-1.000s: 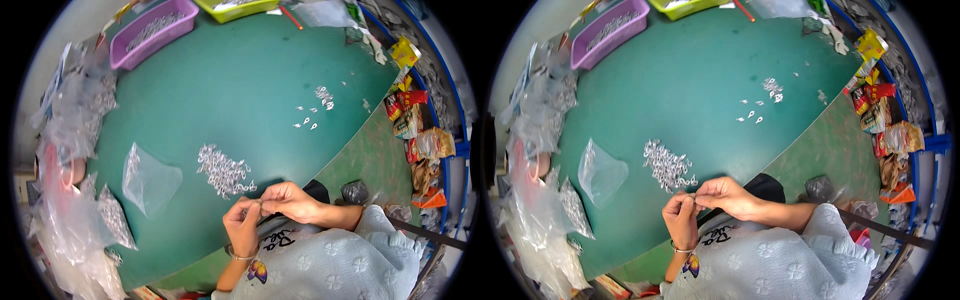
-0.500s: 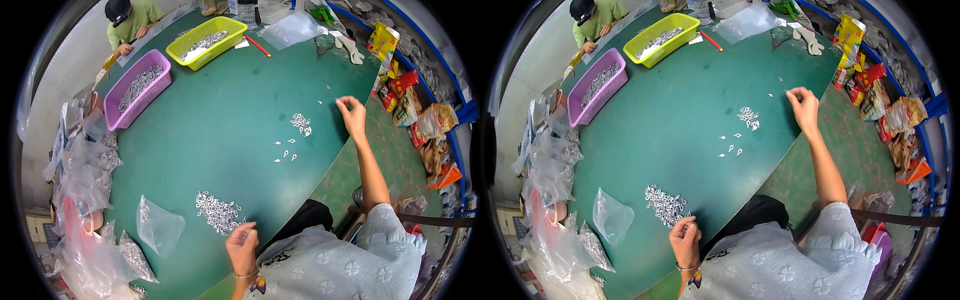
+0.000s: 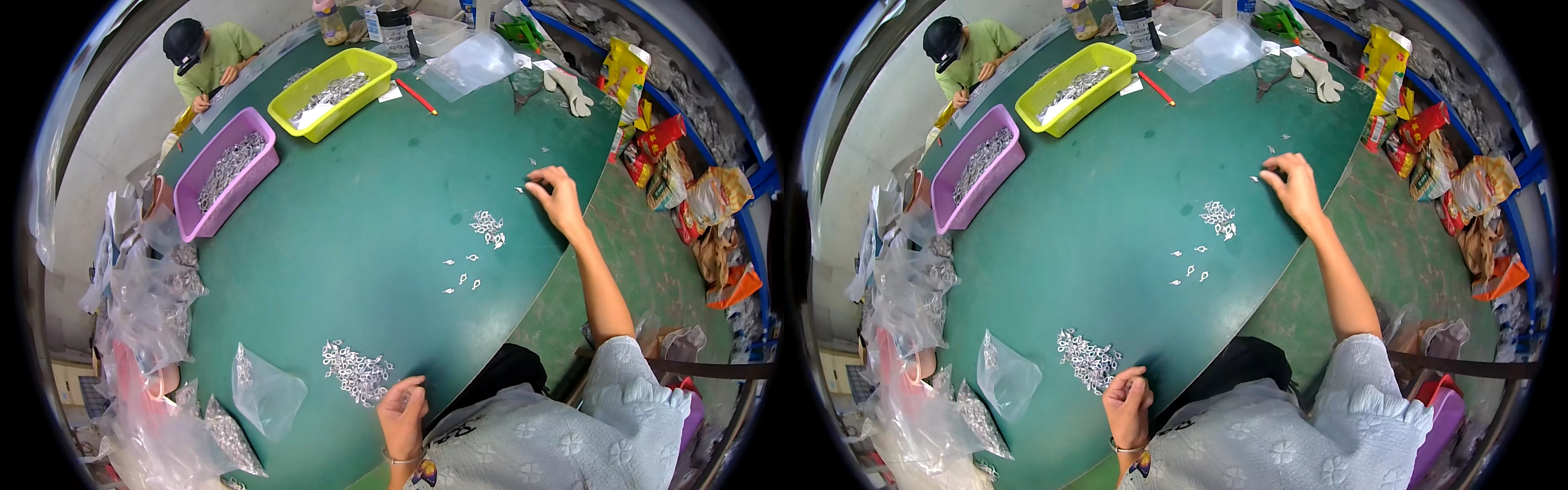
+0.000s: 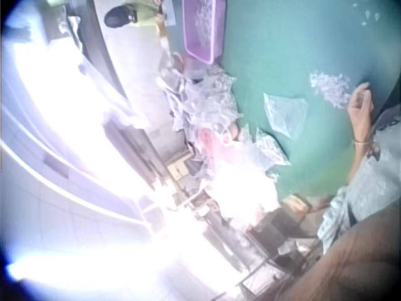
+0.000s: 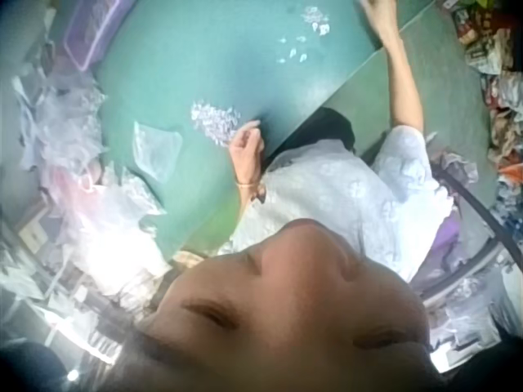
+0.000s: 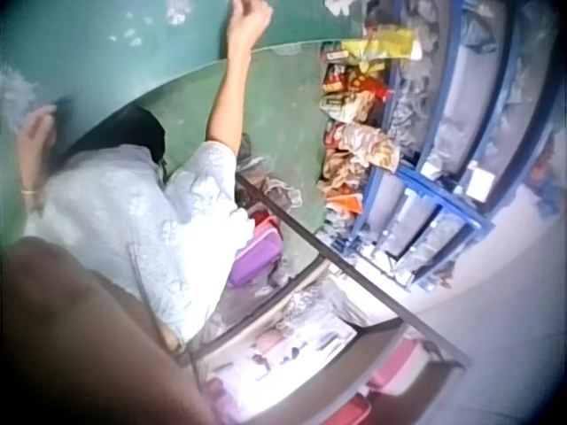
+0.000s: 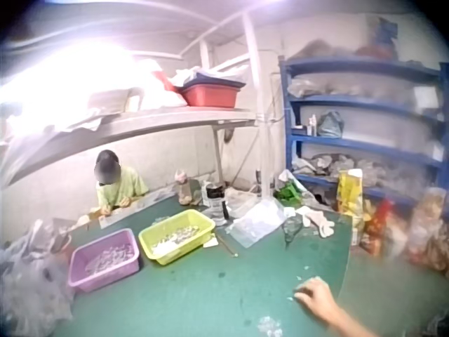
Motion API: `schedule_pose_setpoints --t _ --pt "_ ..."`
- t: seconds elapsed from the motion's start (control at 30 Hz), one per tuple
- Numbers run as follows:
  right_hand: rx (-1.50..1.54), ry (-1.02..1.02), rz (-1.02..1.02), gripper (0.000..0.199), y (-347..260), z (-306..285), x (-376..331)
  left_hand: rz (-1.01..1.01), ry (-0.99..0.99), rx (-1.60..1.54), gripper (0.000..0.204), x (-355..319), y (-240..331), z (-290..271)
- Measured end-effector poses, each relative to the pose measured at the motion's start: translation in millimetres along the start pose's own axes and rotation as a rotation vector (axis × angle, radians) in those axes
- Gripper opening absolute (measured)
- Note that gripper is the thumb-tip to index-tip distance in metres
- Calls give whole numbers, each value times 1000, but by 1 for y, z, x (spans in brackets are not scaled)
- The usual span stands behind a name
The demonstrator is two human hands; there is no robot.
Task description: The person sits at a green workbench and repeatedly picks up small silver metal loops and jump rings. They use their fingers to open and close the rings, linking them together into small chains or clusters. The person occasionally places the assembled pieces into a purple plastic tray or a clear plastic bag on the table.
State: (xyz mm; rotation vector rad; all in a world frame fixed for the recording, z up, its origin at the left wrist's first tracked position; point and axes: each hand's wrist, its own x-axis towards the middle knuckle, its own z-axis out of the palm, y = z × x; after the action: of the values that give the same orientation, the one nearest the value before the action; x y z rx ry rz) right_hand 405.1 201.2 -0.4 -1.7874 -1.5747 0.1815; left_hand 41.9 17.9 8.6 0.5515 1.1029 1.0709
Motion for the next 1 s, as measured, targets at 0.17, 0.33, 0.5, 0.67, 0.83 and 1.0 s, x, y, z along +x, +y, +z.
schedule_pose_setpoints --t 0.17,0.33,0.5,0.67,0.83,1.0 --pt "-159 44 -133 14 -1 14 -7 -12 -17 -5 17 1 1 3" --pt "-214 155 -54 11 7 13 1 -5 3 -43 17 -2 1 -2" --pt "-242 167 -93 11 23 20 25 -29 3 -53 17 -1 -1 0" --pt "-392 232 -201 13 36 23 56 -56 -15 -68 16 3 0 6" --pt "-253 243 -158 12 24 13 50 -26 6 -59 15 -5 2 2" --pt "87 -133 -297 9 -86 27 -28 -57 68 92 15 -1 0 4"
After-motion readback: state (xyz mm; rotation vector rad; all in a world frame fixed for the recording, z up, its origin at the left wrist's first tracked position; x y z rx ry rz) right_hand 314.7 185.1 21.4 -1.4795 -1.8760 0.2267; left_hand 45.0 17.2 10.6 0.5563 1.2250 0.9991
